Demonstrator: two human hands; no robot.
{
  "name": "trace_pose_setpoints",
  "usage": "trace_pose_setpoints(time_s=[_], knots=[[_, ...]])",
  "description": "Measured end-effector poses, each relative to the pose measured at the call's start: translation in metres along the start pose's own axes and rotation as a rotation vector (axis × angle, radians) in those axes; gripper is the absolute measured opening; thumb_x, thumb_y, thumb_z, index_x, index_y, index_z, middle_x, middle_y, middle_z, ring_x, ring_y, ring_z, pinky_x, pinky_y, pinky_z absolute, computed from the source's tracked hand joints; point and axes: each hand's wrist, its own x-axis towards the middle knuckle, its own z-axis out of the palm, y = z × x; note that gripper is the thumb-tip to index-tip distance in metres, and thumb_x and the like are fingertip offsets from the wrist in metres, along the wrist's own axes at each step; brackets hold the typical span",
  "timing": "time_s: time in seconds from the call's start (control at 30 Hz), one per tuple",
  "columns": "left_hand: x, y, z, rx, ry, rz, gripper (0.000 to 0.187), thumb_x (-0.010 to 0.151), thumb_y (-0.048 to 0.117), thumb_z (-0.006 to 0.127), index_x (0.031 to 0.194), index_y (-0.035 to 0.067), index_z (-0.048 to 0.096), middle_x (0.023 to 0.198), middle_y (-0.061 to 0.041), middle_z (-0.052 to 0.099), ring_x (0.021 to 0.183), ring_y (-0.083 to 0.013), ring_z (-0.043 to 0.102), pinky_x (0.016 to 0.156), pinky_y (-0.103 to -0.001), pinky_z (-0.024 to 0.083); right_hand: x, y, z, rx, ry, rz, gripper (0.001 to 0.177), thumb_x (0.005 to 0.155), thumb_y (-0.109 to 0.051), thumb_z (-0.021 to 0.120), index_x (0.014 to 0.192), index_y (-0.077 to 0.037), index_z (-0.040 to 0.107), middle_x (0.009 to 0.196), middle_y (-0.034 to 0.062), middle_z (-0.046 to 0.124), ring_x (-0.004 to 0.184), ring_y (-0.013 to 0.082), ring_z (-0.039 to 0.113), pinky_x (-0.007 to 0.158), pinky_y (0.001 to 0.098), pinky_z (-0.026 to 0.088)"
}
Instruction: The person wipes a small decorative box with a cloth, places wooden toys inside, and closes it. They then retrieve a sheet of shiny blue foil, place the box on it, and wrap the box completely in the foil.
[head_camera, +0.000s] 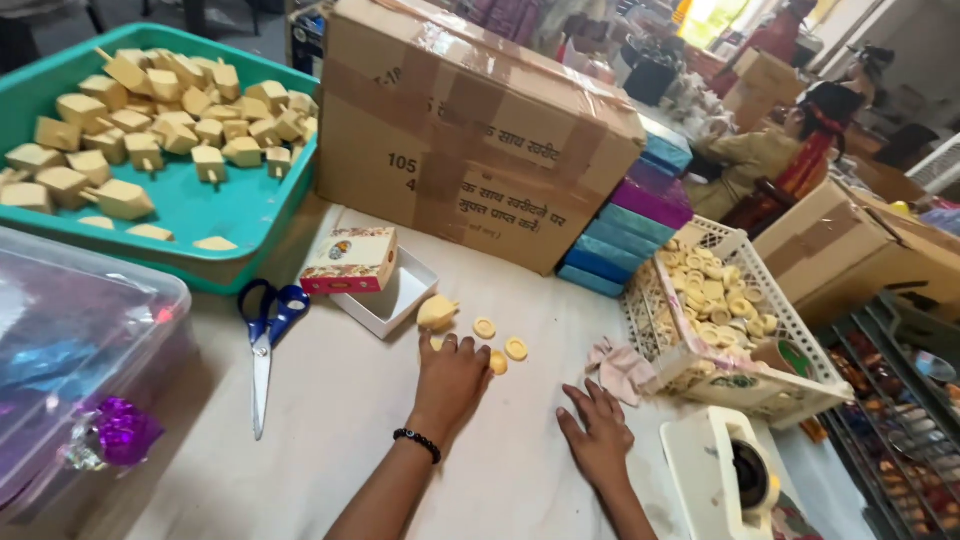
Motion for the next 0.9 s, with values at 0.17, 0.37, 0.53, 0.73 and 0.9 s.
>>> trace_pose_setpoints(time_s=[0.17,0.37,0.53,0.73,0.9], knots=[[-0.002,-0.003,0.006,-0.066,0.03,-0.018,0.029,0.09,0.037,0.069,0.108,0.015,0.072,0.103,-0.006,0.069,0.108,-0.0291,0.061,0.104,-0.067,0.03,-0.001,0.006,0.005,0.001,0.011,-0.072,0.044,0.085,-0.039,0.071,0.128,-0.029,0.07,0.148,0.0044,0.057,0.14,0.0318,0.045,0.113,0.0462,0.036],[-0.003,-0.001,0.017,-0.044,0.027,-0.025,0.034,0.089,0.042,0.07,0.109,0.015,0.074,0.109,-0.007,0.069,0.113,-0.0297,0.06,0.107,-0.069,0.029,-0.003,0.005,-0.001,0.076,0.026,-0.154,0.039,0.087,-0.034,0.073,0.124,-0.024,0.073,0.144,0.0062,0.061,0.14,0.0322,0.047,0.116,0.044,0.035],[-0.001,0.001,0.017,0.046,0.082,-0.02,0.038,0.084,0.044,0.071,0.112,0.018,0.075,0.116,-0.007,0.069,0.125,-0.0322,0.055,0.104,-0.069,0.029,-0.004,0.004,-0.001,0.188,0.012,-0.056,0.036,0.085,-0.032,0.075,0.12,-0.024,0.076,0.142,0.0047,0.064,0.139,0.0316,0.049,0.115,0.0422,0.038],[0.001,-0.01,0.001,-0.032,0.285,-0.218,0.025,0.093,0.033,0.065,0.109,0.018,0.075,0.138,-0.009,0.061,0.132,-0.036,0.047,0.102,-0.068,0.032,-0.006,0.02,0.022,0.126,0.093,-0.198,0.038,0.085,-0.034,0.074,0.123,-0.026,0.074,0.142,0.0047,0.064,0.138,0.0314,0.051,0.115,0.0437,0.039],[0.004,-0.01,-0.004,-0.053,0.254,-0.375,0.049,0.083,0.026,0.066,0.13,0.011,0.065,0.145,-0.021,0.053,0.131,-0.0398,0.045,0.097,-0.061,0.038,-0.005,0.012,0.01,0.07,0.088,-0.194,0.039,0.085,-0.035,0.072,0.122,-0.025,0.074,0.142,0.0073,0.063,0.136,0.0339,0.051,0.114,0.0453,0.037]])
